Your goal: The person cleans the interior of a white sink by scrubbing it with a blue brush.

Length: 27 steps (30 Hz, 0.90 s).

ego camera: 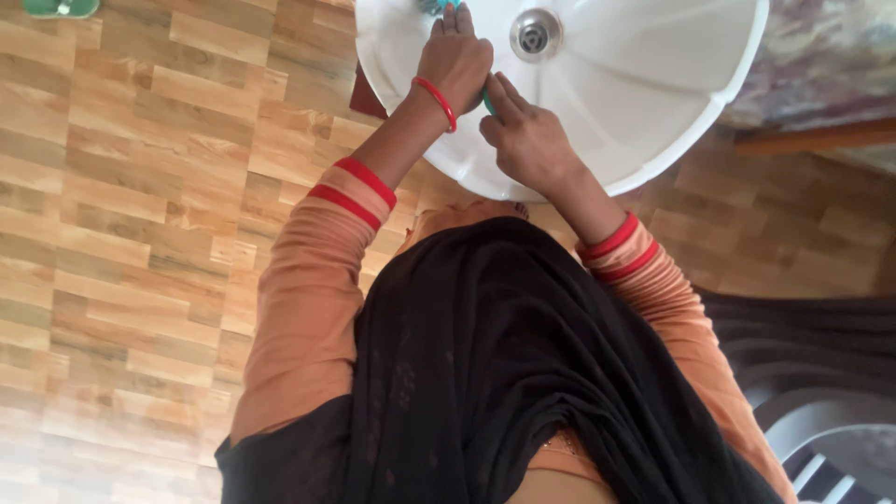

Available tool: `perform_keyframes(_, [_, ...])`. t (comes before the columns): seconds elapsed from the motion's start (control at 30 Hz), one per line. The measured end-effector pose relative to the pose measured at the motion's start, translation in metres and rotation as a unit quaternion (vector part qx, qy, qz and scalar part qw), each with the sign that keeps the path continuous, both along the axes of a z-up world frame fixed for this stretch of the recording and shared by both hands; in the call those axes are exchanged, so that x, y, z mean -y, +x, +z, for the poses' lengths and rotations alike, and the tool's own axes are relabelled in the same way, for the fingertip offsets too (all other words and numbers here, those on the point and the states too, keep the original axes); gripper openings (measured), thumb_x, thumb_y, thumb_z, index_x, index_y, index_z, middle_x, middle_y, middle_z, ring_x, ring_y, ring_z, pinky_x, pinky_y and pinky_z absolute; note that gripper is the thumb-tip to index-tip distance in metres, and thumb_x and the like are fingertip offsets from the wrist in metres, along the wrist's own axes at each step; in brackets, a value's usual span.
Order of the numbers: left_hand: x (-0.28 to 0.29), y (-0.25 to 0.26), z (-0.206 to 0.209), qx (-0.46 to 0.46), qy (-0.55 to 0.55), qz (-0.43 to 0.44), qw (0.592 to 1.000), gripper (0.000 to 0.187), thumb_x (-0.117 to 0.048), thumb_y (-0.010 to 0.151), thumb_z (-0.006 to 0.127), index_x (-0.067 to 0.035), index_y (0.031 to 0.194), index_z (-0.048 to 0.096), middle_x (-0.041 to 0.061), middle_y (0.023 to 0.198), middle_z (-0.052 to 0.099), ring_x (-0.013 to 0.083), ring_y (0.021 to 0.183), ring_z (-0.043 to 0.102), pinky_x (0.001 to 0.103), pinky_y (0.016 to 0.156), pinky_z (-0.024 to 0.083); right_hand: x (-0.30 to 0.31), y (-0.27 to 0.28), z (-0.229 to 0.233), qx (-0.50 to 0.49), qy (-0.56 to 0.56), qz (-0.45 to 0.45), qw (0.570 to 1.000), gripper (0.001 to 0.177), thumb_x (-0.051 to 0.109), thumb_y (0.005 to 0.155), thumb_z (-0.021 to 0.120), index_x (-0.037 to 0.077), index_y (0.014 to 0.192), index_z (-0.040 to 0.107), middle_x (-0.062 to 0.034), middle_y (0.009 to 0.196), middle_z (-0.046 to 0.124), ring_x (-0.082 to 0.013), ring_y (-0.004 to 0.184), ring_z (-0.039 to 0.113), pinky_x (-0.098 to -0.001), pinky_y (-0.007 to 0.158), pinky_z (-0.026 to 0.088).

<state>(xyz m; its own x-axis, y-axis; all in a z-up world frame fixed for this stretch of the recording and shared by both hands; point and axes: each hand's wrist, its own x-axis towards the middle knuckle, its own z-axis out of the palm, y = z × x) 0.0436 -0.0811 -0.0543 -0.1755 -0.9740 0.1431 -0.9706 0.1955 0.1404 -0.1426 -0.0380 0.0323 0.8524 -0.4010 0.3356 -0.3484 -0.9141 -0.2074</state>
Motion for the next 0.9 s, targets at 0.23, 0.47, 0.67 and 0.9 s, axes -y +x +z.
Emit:
perform_keyframes(0.23, [-0.089,-0.072,0.027,-0.118,0.127,-0.054,0.983,0.022,-0.013,0.08,0.069,0.001,0.096,0.071,0.045,0.132,0.049,0.0619,0.126,0.047,0.054,0.102,0.048,-0.067,-0.064,0.057,-0.072,0.057,-0.018,0.996,0.007,0.006,0.08,0.071,0.006,0.084,0.066,-0.0272,0.137,0.062,-0.0335,0.125,0.065,-0.0397,0.079,0.062])
perform_keyframes(0.47, [-0.026,-0.051,-0.002,-0.116,0.112,-0.08,0.984,0.023,-0.017,0.085,0.067,-0.001,0.101,0.07,0.04,0.135,0.05,0.0594,0.127,0.048,0.058,0.094,0.051,-0.027,-0.041,0.037,-0.202,0.121,-0.082,0.968,0.007,0.004,0.08,0.071,0.003,0.083,0.065,-0.0178,0.133,0.063,-0.0286,0.125,0.065,-0.0398,0.079,0.059])
perform_keyframes(0.67, [-0.024,-0.053,-0.001,-0.098,0.112,-0.095,0.984,0.025,-0.02,0.083,0.068,-0.002,0.101,0.069,0.036,0.129,0.054,0.0571,0.126,0.05,0.056,0.091,0.054,-0.026,-0.043,0.039,-0.123,0.081,-0.039,0.988,0.019,0.009,0.062,0.071,0.002,0.079,0.065,-0.0272,0.129,0.062,-0.0364,0.119,0.066,-0.0416,0.071,0.059])
perform_keyframes(0.9, [-0.082,-0.103,0.021,-0.138,0.079,-0.078,0.984,0.025,-0.023,0.083,0.068,-0.003,0.097,0.068,0.04,0.127,0.056,0.0564,0.115,0.057,0.054,0.084,0.056,-0.053,-0.094,0.071,-0.123,0.056,-0.007,0.991,0.023,0.008,0.073,0.067,0.006,0.096,0.07,-0.0255,0.13,0.062,-0.0343,0.119,0.064,-0.0404,0.072,0.059])
